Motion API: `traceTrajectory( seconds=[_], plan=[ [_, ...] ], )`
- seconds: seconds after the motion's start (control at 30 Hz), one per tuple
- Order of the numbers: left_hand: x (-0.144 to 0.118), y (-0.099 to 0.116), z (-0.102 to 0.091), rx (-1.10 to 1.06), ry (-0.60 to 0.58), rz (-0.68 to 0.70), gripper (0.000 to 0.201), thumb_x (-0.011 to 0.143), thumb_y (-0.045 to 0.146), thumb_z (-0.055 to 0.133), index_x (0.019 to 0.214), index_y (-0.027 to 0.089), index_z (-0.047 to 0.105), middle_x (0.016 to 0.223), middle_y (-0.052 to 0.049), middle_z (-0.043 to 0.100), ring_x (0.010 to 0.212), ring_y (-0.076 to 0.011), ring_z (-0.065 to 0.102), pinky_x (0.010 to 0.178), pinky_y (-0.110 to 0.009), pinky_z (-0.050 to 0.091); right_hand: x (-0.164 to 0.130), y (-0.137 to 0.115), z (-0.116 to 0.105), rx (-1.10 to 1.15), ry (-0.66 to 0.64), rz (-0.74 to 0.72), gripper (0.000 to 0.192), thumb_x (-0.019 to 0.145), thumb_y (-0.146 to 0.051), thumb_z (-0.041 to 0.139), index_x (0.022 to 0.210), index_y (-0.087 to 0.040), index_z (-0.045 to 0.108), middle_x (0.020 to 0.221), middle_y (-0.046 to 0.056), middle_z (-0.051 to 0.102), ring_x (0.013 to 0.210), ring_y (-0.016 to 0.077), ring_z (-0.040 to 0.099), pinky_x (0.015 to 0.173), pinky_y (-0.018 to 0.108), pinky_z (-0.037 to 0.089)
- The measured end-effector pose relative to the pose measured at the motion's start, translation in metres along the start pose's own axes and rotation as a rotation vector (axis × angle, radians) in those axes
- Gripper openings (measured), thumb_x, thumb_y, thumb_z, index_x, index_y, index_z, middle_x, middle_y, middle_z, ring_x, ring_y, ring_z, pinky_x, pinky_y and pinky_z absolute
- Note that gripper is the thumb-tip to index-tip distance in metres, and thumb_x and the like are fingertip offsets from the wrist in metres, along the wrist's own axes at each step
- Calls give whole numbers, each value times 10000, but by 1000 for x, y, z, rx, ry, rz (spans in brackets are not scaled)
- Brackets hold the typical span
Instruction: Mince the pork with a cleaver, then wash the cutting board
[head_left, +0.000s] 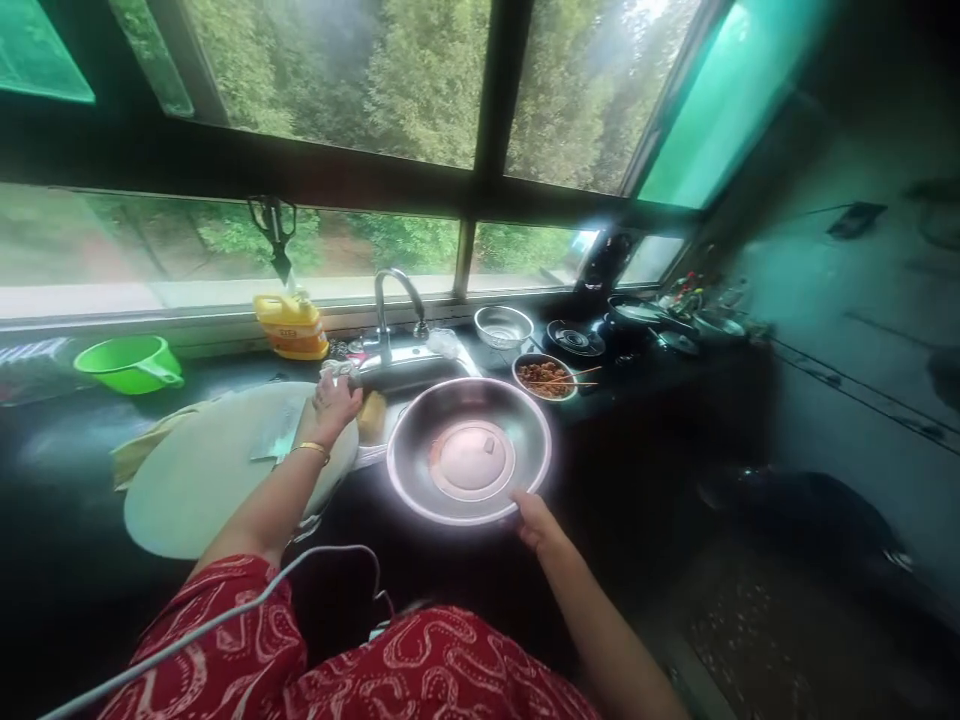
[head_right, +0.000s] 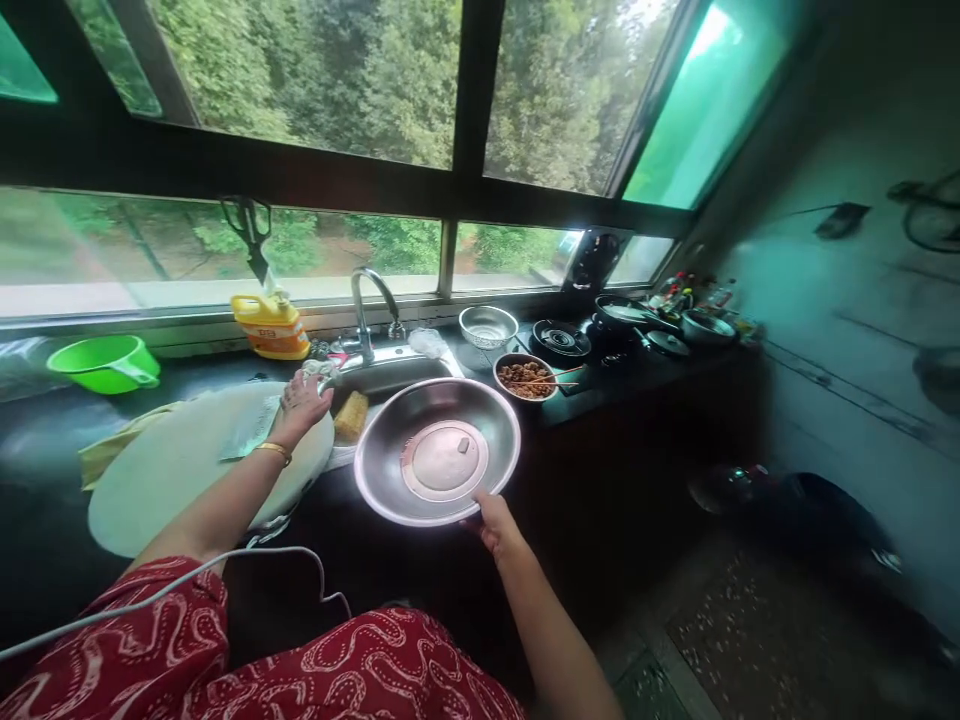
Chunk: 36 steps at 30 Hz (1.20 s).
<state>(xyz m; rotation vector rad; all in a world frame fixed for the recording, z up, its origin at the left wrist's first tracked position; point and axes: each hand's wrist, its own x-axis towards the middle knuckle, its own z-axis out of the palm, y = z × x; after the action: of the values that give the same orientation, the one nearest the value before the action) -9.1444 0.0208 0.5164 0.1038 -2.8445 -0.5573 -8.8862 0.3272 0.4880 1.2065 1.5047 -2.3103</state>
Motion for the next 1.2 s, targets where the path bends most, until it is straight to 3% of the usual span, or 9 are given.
traceTrajectory(
  seconds=[0.13,0.37,0.5,0.7,0.83,0.93,1.0,1.1,1.2],
  plan=[
    [34,1,22,23,24,44,522,860,322,462,1335,105,460,1505,-214,228,1346,-362,252,1076,-493,221,32,-18,16,-23,9,27,69,740,-115,521,775,-156,563,591,5,602,494,123,562,397,215,481],
    [153,1,71,-106,47,115,591,873,313,471,1405,85,348,1527,-224,159,1374,-381,178,1084,-541,126,94,-51,68,-53,45,42,37,697,-126,551,728,-145,560,557,3,590,454,125,554,371,218,462],
    [197,-3,103,-120,-7,143,566,890,299,484,1396,81,356,1530,-216,151,1375,-371,183,1086,-527,132,122,-66,91,-69,97,61,64,688,-130,523,741,-137,559,562,3,591,474,132,558,368,232,474],
    [234,-27,125,-56,-72,310,430,994,298,343,1328,38,419,1521,-161,187,1363,-294,174,1090,-473,95,146,-62,88,-74,93,116,141,640,-172,523,773,-147,562,569,-3,592,459,129,540,360,226,450],
    [263,-46,124,24,1,199,439,988,311,341,1336,59,431,1525,-184,166,1362,-317,192,1085,-500,119,148,-56,80,-70,76,153,192,613,-208,549,787,-136,583,579,12,610,478,141,554,392,237,455],
    [265,-42,119,45,68,146,500,945,325,399,1388,91,390,1528,-205,150,1371,-354,192,1082,-528,148,150,-58,80,-73,67,175,185,607,-218,556,768,-129,584,561,14,601,468,143,545,402,248,451],
    [249,-28,116,27,53,139,516,903,332,444,1362,99,429,1484,-201,267,1347,-354,258,1072,-506,203,152,-60,81,-82,56,199,172,611,-216,548,755,-129,582,558,20,602,465,145,541,407,252,449],
    [206,6,119,-175,-176,96,341,839,317,495,1099,136,622,1196,-138,578,1175,-299,483,1004,-413,343,153,-62,79,-81,37,209,162,614,-211,547,750,-129,582,557,18,592,473,148,539,418,262,450],
    [158,50,130,-687,-511,-113,224,792,325,562,904,151,647,901,-79,663,906,-226,617,820,-334,473,153,-62,69,-61,37,201,142,614,-214,569,733,-135,573,543,5,565,479,148,532,428,265,446]
  ],
)
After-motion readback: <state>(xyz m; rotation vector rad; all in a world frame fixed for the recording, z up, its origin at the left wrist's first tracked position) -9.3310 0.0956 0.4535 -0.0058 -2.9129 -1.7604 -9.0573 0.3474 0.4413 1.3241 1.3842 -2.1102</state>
